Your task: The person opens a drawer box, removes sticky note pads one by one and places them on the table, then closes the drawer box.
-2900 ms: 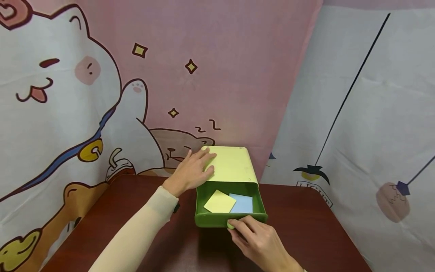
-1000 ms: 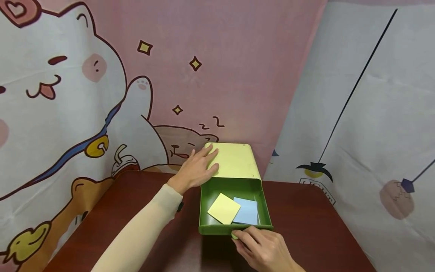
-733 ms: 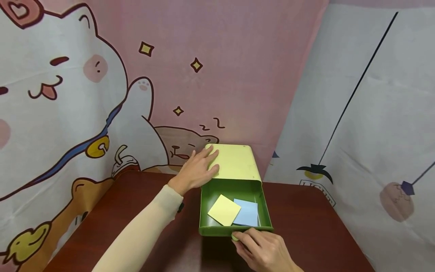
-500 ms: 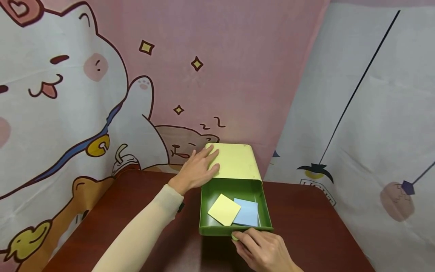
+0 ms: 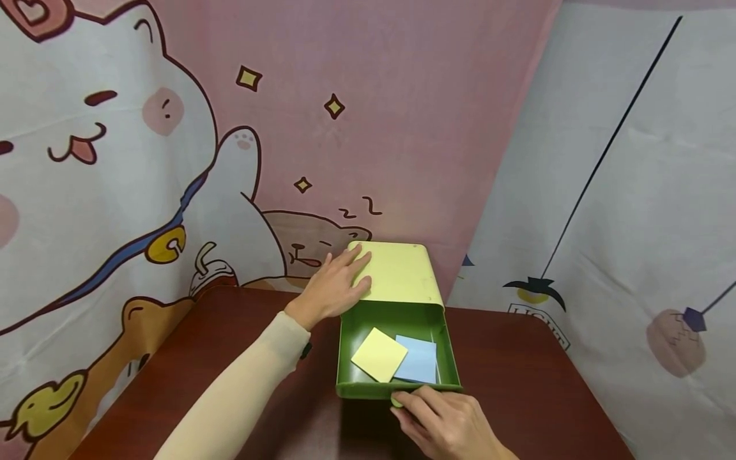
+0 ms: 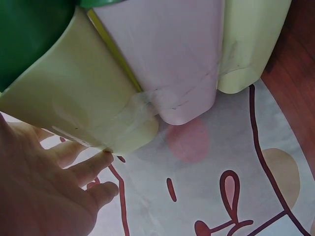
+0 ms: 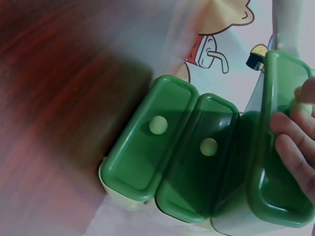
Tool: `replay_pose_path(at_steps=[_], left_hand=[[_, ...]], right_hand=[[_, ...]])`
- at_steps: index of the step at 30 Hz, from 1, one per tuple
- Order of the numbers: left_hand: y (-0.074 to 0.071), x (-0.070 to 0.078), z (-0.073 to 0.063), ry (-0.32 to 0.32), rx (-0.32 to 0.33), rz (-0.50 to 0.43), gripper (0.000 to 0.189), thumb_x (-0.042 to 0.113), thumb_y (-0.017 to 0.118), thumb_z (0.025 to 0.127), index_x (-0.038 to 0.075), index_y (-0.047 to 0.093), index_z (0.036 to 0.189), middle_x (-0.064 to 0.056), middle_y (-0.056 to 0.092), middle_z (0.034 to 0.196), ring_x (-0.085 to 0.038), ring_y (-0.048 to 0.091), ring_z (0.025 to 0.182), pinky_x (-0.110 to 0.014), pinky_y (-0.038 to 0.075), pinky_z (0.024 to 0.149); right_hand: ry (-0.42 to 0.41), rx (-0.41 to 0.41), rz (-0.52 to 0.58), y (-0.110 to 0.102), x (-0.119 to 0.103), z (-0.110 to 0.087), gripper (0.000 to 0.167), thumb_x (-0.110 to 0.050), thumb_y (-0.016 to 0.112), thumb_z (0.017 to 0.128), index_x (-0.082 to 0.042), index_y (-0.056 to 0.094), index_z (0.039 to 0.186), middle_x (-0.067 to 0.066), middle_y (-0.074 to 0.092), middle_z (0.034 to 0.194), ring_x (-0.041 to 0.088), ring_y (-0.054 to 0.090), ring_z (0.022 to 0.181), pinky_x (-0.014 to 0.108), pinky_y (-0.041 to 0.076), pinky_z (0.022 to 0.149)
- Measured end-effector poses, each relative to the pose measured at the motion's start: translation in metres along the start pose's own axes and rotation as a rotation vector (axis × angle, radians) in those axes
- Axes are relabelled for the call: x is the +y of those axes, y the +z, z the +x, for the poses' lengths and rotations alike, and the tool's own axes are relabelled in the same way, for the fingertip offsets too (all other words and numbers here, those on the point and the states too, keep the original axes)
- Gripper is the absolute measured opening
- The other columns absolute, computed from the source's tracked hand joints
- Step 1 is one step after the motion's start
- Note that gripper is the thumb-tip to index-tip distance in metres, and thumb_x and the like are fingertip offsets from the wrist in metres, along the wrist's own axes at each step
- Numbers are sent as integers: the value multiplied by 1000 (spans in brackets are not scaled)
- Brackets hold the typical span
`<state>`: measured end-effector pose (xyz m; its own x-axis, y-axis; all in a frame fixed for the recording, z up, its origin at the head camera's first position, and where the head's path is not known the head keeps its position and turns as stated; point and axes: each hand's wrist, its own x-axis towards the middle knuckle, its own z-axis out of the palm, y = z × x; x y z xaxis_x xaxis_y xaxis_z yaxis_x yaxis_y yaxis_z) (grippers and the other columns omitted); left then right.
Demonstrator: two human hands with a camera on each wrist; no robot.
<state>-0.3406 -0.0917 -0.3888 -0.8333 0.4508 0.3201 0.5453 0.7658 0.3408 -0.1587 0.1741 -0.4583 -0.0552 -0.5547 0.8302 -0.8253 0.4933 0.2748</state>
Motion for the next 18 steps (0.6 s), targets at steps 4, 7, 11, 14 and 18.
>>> replay_pose_path(at_steps=[4,7,11,14,18], left_hand=[[-1,1,0,5,2,-6,75,56,35,119,20,40,184,-10,27,196,-41,28,182,-70,16,148],[-1,2,1,9,7,-8,75,55,35,118,19,40,184,-10,27,196,-41,29,181,-70,16,148],[-2,1,2,9,15,-8,74,54,36,118,18,42,183,-11,28,195,-42,29,181,-71,17,148],[-2,1,2,4,11,-6,73,53,36,119,18,42,183,-11,29,195,-41,30,181,-70,17,148],[-2,1,0,-1,0,3,73,53,35,119,20,41,184,-11,28,195,-41,30,181,-70,16,148]], right_hand=[[-4,-22,21,-6,2,4,27,-30,69,118,-13,87,107,-8,76,84,-1,60,59,9,49,54],[-18,-31,29,-10,4,8,27,-30,68,118,-12,87,110,-7,77,85,-1,62,59,9,51,55],[-30,-51,46,-15,7,12,27,-28,67,119,-12,87,113,-7,78,87,1,66,61,10,54,57],[-14,-80,79,-20,7,14,26,-28,67,119,-13,87,114,-7,78,89,-1,66,62,7,53,59],[19,-115,119,-25,6,16,26,-29,66,119,-15,87,114,-9,79,91,-4,62,61,3,49,61]])
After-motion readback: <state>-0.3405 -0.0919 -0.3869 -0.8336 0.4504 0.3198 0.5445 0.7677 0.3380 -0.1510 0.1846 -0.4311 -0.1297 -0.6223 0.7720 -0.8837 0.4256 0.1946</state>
